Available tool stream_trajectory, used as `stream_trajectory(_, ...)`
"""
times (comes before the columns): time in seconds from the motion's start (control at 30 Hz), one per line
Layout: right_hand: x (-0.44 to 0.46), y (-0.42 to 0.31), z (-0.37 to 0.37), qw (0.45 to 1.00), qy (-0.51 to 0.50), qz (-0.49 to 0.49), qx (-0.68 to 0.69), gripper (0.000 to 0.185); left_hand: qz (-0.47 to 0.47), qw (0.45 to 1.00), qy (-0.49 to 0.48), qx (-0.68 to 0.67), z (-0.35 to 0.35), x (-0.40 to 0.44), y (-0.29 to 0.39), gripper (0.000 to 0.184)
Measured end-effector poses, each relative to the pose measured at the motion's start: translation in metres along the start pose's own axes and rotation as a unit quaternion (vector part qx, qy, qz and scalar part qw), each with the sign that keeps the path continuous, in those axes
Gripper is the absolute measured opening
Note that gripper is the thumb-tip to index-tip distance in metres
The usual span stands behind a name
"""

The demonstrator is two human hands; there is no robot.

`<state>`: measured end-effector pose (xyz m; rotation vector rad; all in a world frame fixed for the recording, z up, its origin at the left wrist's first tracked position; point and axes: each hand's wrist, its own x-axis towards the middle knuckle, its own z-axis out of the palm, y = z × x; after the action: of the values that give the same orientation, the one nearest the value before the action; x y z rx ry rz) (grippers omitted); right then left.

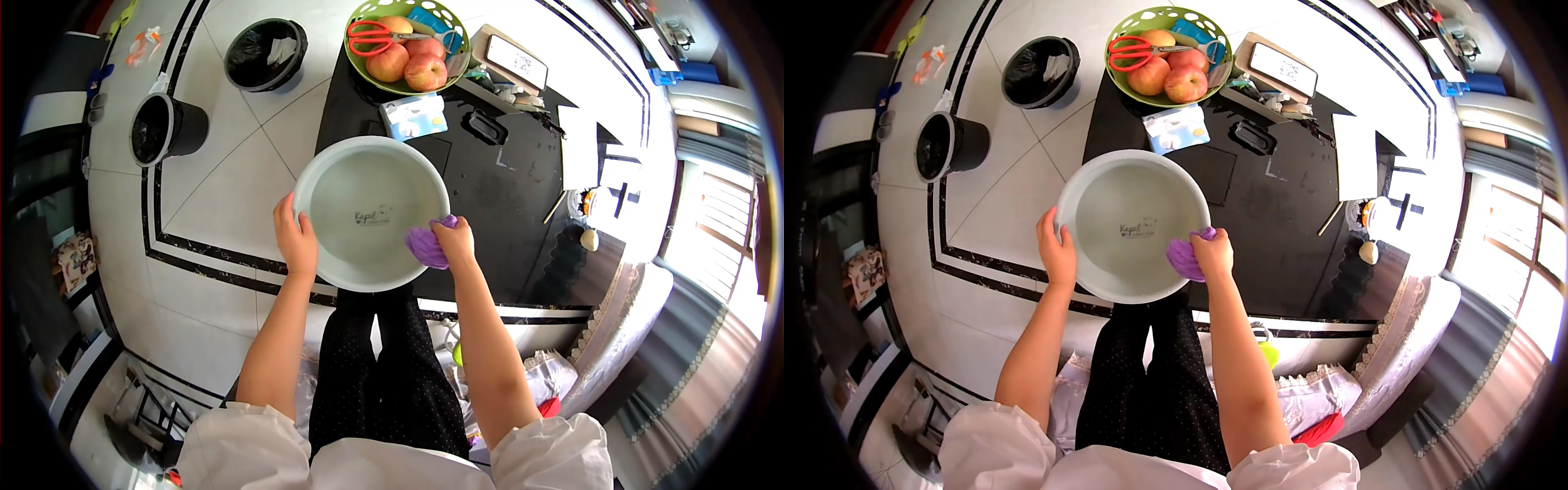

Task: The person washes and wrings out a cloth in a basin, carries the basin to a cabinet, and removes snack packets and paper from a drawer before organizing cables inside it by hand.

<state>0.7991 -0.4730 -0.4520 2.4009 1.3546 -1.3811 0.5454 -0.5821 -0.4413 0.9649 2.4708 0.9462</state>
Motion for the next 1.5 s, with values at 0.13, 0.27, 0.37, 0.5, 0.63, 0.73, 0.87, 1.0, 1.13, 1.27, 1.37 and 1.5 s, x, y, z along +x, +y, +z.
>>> stream_trajectory(0.13, -0.011, -0.015, -0.009, 0.993, 0.030, -0.005, -0.115, 0.040, 0.004, 1.000, -0.001, 0.010, 0.003, 0.004, -0.011, 0.034)
stream_trajectory(0.27, -0.015, -0.017, 0.003, 0.989, 0.087, 0.004, -0.122, 0.038, -0.014, 1.000, -0.007, 0.027, 0.006, 0.011, -0.021, 0.032)
stream_trajectory(0.37, -0.015, -0.013, 0.009, 0.994, 0.104, 0.015, -0.035, 0.038, -0.059, 0.998, -0.029, 0.013, 0.005, 0.012, -0.023, 0.031)
stream_trajectory(0.5, -0.007, -0.001, 0.018, 0.990, 0.135, -0.049, -0.004, 0.035, -0.097, 0.994, -0.055, -0.012, 0.004, 0.015, -0.028, 0.033)
stream_trajectory(0.63, -0.007, 0.001, 0.019, 0.989, 0.135, -0.058, 0.031, 0.030, -0.125, 0.988, -0.087, 0.000, 0.003, 0.018, -0.036, 0.032)
stream_trajectory(0.73, -0.005, 0.007, 0.024, 0.986, 0.142, -0.073, 0.049, 0.028, -0.133, 0.984, -0.113, -0.026, -0.003, 0.021, -0.035, 0.033)
stream_trajectory(0.87, -0.016, 0.009, 0.020, 0.986, 0.144, -0.065, 0.050, 0.028, -0.097, 0.989, -0.107, -0.029, -0.010, 0.011, -0.043, 0.033)
stream_trajectory(1.0, -0.038, 0.006, 0.005, 0.983, 0.146, -0.099, 0.057, 0.029, -0.124, 0.985, -0.113, -0.036, -0.033, -0.004, -0.033, 0.033)
stream_trajectory(1.13, -0.058, 0.006, -0.023, 0.986, 0.094, -0.101, 0.088, 0.028, -0.128, 0.985, -0.103, -0.050, -0.066, -0.015, -0.007, 0.032)
stream_trajectory(1.27, -0.102, -0.007, -0.064, 0.987, 0.066, -0.120, 0.085, 0.028, -0.145, 0.982, -0.105, -0.064, -0.111, -0.036, 0.031, 0.031)
stream_trajectory(1.37, -0.139, -0.017, -0.098, 0.984, 0.063, -0.154, 0.063, 0.027, -0.114, 0.985, -0.075, -0.105, -0.145, -0.053, 0.053, 0.032)
stream_trajectory(1.5, -0.191, -0.042, -0.149, 0.979, 0.052, -0.189, 0.063, 0.027, -0.148, 0.973, -0.068, -0.161, -0.198, -0.068, 0.105, 0.032)
